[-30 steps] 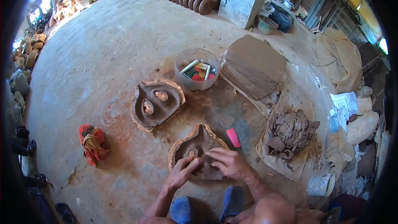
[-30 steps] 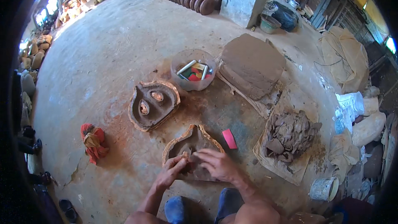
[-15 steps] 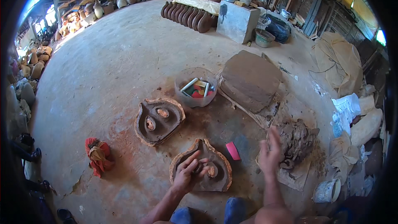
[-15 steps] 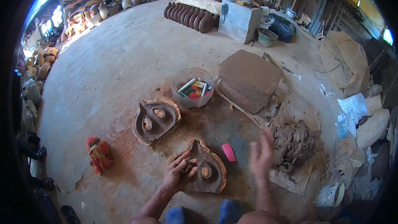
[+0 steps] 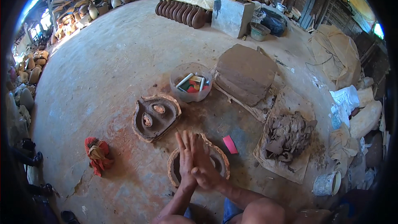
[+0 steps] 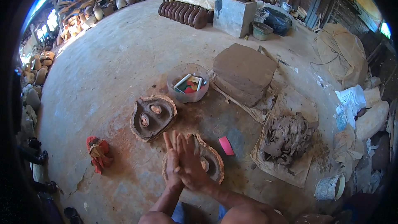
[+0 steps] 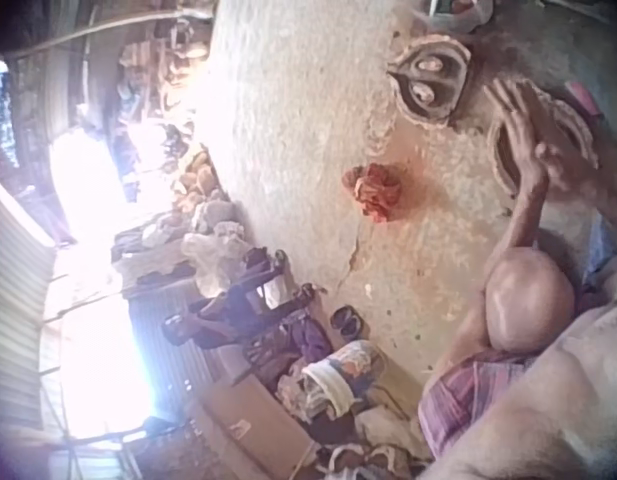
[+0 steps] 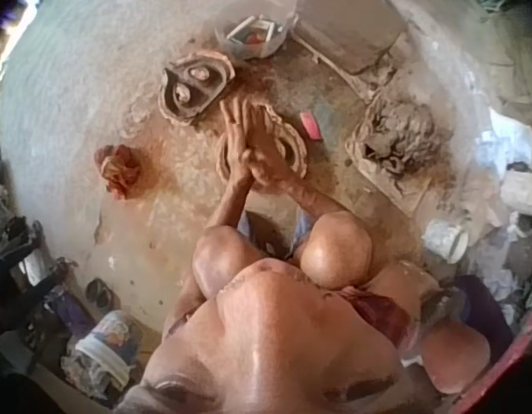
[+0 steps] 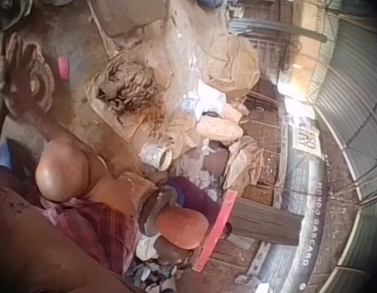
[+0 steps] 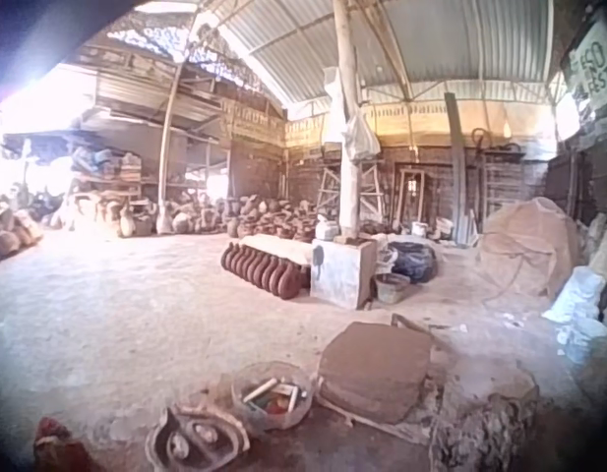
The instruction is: The person shapes and finishes the interior of clay molds by hand and using a red scraper. The person presses and smooths clay into the molds, removes excess clay from the edges, and inserts small clay pieces into the mold features.
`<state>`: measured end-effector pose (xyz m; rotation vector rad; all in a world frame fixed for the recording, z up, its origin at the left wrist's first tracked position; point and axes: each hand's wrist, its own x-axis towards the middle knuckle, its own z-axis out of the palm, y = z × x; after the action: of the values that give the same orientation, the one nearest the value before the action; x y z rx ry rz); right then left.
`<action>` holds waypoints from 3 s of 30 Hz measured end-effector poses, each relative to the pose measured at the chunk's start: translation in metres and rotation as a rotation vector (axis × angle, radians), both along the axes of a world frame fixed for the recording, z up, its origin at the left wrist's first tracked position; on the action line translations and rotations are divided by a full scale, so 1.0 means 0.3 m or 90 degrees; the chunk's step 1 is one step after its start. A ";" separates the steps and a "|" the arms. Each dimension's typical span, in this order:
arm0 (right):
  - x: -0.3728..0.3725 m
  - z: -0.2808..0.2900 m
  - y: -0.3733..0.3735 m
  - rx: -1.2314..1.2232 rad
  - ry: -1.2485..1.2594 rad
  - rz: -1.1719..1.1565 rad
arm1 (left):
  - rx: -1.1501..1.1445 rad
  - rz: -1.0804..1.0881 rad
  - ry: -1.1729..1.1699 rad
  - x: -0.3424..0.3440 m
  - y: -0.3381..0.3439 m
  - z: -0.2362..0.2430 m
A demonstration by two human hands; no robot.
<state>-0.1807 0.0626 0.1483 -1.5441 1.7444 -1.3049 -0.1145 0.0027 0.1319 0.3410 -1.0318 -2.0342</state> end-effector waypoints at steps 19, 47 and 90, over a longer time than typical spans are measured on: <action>-0.058 -0.014 -0.042 -0.072 -0.051 -0.075 | -0.219 -0.017 -0.036 -0.032 -0.011 -0.016; -0.029 0.021 -0.109 -0.077 0.133 -0.053 | 0.121 -0.097 0.144 0.015 0.001 -0.031; -0.139 -0.402 -0.287 0.025 0.292 0.362 | -0.278 0.084 -0.668 0.444 -0.077 -0.469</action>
<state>-0.2225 -0.0235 0.0277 -2.2253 1.3800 -0.6666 0.0186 -0.0203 -0.0087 1.2631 -1.9485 -1.3883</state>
